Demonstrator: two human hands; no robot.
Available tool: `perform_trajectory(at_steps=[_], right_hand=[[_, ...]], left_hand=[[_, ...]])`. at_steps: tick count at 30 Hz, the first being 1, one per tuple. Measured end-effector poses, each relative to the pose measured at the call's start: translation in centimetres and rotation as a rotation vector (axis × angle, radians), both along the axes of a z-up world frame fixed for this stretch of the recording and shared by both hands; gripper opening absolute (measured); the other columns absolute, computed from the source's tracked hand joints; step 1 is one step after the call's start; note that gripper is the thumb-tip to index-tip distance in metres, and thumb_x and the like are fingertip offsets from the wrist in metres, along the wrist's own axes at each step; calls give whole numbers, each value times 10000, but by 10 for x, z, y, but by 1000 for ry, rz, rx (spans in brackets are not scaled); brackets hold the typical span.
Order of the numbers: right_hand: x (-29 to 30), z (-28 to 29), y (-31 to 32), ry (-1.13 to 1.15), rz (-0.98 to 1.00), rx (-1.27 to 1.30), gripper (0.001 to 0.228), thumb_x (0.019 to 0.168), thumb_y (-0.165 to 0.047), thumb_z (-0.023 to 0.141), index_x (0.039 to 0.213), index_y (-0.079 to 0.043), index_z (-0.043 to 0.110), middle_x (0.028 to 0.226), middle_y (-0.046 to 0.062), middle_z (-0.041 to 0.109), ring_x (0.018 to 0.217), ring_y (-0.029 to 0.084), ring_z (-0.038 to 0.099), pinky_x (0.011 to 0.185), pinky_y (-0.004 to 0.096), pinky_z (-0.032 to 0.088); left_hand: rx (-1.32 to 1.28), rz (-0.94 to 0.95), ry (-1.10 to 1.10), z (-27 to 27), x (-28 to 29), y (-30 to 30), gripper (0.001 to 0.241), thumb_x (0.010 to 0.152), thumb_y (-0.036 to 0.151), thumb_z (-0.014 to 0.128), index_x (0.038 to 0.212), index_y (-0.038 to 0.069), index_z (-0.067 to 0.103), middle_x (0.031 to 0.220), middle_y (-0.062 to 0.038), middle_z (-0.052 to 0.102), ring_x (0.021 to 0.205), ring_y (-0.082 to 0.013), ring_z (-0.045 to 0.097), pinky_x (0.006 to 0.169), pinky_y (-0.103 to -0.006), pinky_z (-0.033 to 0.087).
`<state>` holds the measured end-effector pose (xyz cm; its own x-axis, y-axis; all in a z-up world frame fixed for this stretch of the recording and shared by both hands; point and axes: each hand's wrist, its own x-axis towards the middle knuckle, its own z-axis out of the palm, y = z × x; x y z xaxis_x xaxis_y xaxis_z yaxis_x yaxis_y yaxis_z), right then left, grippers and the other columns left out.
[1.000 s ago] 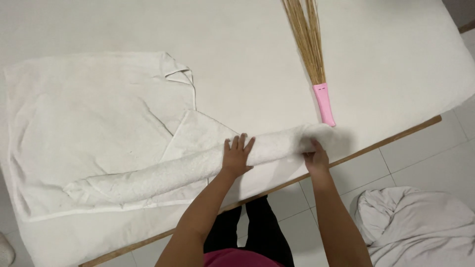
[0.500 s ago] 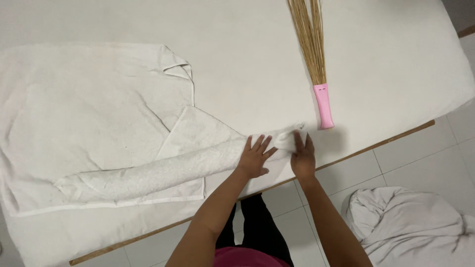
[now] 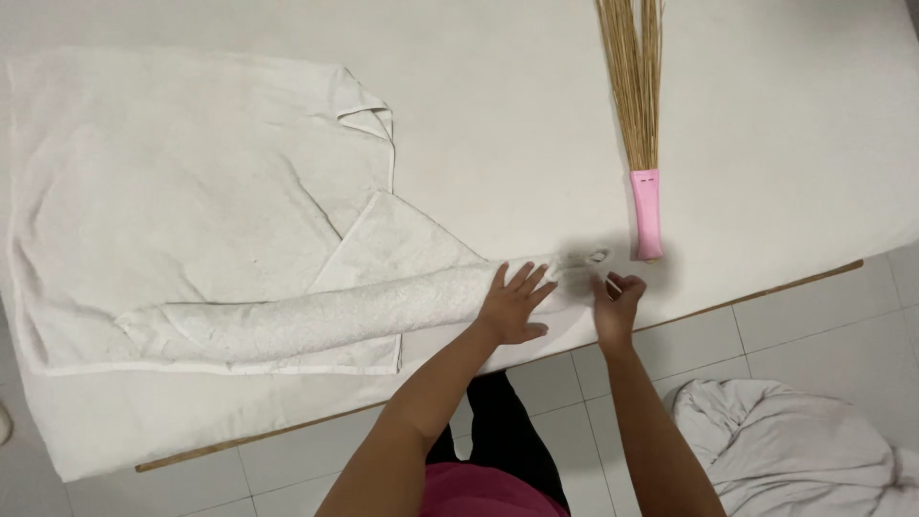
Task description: The person sweeps a white pillow and the bed surface with a small broom, then places the pillow at the head of the bed. They then unfold a white towel on the bed and roll it into a tight cylinder.
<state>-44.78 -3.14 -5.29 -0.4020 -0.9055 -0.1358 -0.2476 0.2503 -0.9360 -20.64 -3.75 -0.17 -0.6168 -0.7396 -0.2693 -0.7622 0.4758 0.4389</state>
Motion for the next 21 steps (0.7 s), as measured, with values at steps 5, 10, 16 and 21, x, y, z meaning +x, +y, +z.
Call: perform_trajectory(at_steps=[5, 10, 16, 21], right_hand=[[-14, 7, -33, -315, 22, 376, 642, 907, -201, 744, 1423, -50, 392, 1341, 178, 566, 1112, 211, 619, 948, 338, 525], [-15, -19, -47, -27, 331, 459, 652, 840, -312, 801, 1357, 35, 606, 1219, 172, 728, 1082, 260, 691, 931, 361, 544], [29, 35, -38, 455, 326, 383, 752, 730, -402, 863, 1293, -12, 551, 1150, 202, 723, 1063, 363, 715, 908, 437, 563], [16, 10, -26, 545, 249, 231, 748, 754, -347, 862, 1320, -7, 511, 1174, 225, 698, 1064, 411, 682, 896, 476, 547]], left_hand=[[-8, -17, 5, -2, 3, -3, 947, 841, 624, 668, 1614, 251, 266, 1721, -57, 109, 1585, -262, 58, 1246, -591, 19], [-39, -23, 48, -21, 9, -8, 912, 851, 574, 678, 1603, 229, 294, 1719, -68, 122, 1584, -275, 72, 1254, -577, 25], [-103, 23, 109, -31, 18, 1, 831, 892, 358, 705, 1616, 184, 336, 1740, -124, 148, 1602, -296, 141, 1303, -531, 80], [-194, 276, -139, -36, 56, 37, 791, 911, 138, 606, 1624, 232, 278, 1701, -157, 141, 1573, -341, 125, 1208, -656, 67]])
